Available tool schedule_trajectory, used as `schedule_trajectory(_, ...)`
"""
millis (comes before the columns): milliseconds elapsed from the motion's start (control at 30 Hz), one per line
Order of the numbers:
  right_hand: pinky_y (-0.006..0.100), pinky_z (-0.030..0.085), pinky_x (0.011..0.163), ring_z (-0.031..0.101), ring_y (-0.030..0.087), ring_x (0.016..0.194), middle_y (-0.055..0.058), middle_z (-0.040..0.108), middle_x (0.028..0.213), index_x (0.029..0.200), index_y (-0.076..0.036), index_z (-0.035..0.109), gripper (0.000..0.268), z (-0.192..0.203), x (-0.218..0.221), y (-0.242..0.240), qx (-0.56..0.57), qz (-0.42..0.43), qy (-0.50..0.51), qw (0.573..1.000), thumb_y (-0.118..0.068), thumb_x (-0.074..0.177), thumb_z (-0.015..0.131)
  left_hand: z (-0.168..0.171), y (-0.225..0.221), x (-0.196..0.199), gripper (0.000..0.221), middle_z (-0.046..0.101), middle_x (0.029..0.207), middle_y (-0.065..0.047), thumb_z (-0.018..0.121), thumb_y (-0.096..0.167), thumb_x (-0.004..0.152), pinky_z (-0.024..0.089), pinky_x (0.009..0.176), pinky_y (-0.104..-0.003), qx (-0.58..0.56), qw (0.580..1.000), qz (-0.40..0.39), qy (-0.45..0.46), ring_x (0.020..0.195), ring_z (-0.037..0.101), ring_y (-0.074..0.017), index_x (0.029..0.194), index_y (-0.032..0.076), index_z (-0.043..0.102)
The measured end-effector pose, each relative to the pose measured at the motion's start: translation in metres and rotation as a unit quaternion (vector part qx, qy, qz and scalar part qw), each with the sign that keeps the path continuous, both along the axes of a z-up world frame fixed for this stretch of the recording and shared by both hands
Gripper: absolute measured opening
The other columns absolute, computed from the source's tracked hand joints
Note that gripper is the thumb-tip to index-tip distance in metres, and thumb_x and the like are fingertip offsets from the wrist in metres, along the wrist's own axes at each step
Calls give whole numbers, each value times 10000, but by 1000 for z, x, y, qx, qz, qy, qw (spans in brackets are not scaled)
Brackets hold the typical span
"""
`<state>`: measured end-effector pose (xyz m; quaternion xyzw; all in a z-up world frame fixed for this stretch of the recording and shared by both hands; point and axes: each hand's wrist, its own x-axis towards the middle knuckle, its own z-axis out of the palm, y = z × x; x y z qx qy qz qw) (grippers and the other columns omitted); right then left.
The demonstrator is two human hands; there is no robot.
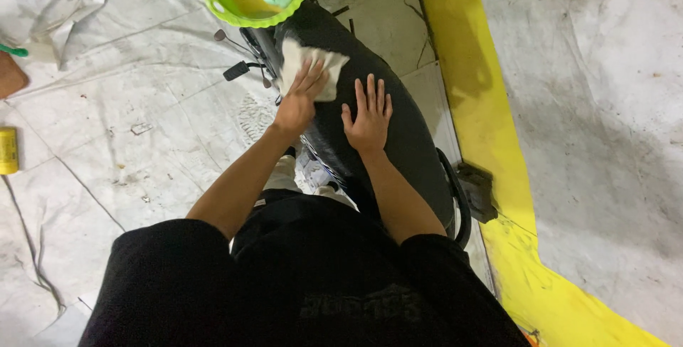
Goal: The person wipes the black seat of a motorcycle with a white cloth. They repeatedly rub the surface of the seat, moving the cloth across the top and sides to clean it.
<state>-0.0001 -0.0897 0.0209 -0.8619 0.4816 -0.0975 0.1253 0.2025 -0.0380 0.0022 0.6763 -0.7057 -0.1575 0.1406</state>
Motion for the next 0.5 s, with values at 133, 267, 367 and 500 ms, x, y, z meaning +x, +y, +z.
schedule_trajectory(133,579,181,1262,217,371,1581,123,239,1706,1608,-157,371,642,5,0,-1,5,5,21,1000,-400,1047,568,-30,63,13,807,334,1682,-160,457,-190,778,419,1196,-405,-8,977,63,203,1523,339,-391,1544,61,483)
schedule_trajectory(267,582,177,1264,201,375,1581,122,216,1715,1629,-161,341,640,6,1,3,8,6,39,999,-406,1076,551,23,82,18,597,588,1455,-225,480,-97,914,494,1053,-443,156,891,261,336,1293,602,-412,1490,60,516)
schedule_trajectory(367,580,177,1265,198,376,1579,122,213,1711,1630,-162,336,642,5,2,-2,1,6,43,999,-406,1077,551,14,70,17,662,628,1444,-210,396,-150,911,518,1105,-428,120,827,344,428,1288,635,-386,1517,96,504)
schedule_trajectory(500,574,182,1266,197,369,1583,116,214,1716,1617,-161,357,637,3,0,2,10,3,46,999,-400,1071,579,15,24,5,730,466,1627,-153,432,-257,810,470,1164,-429,-141,884,184,405,1438,536,-374,1414,120,592)
